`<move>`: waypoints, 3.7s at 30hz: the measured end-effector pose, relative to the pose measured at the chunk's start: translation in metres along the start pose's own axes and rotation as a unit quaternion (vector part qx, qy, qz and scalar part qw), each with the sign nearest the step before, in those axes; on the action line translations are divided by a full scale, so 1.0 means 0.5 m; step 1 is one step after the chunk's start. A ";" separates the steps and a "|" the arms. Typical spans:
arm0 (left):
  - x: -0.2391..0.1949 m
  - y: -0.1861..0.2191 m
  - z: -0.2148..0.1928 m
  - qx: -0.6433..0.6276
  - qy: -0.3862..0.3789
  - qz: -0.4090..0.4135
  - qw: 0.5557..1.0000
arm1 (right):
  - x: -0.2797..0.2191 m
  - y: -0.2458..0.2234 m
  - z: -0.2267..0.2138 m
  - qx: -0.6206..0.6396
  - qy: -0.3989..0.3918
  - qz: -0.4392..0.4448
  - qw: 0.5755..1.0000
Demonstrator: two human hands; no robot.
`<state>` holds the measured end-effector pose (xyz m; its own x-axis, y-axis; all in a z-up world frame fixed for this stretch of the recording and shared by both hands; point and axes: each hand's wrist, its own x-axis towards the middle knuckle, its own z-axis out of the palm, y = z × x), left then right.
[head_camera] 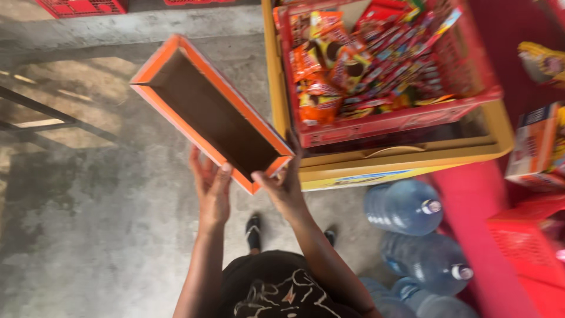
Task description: The person picks up individual packages of snacks from a crate and places them neatly into a cardboard box, then continues organizing more snacks within the crate.
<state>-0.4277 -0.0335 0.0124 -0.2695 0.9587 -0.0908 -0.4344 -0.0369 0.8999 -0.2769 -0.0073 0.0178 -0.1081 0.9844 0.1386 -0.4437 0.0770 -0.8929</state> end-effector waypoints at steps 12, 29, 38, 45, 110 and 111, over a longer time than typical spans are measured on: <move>0.195 0.159 -0.228 0.033 -0.097 0.063 0.993 | 0.153 0.090 0.140 0.054 0.042 0.020 0.997; 0.727 0.071 0.022 0.289 -0.249 0.004 0.924 | 0.429 -0.084 -0.273 -0.256 0.184 0.101 0.944; 0.891 -0.130 0.215 0.124 -0.439 -0.081 0.886 | 0.428 -0.081 -0.338 -0.193 0.393 0.000 0.899; 1.041 -0.195 0.425 0.095 -0.369 -0.259 0.887 | 0.448 0.063 -0.476 -0.312 0.563 -0.004 0.766; 1.073 -0.598 0.631 0.222 -0.716 0.041 0.661 | 0.655 -0.004 -0.429 -0.747 0.492 0.204 0.398; 1.073 -0.599 0.629 0.223 -0.715 0.041 0.661 | 0.664 0.002 -0.416 -0.743 0.512 0.195 0.385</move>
<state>-0.1721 0.5807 -0.1716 0.9505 0.2563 0.1757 -0.0868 -0.3239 0.9421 -0.1282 0.3526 -0.0259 0.8360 0.4553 0.3064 0.5095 -0.8513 -0.1252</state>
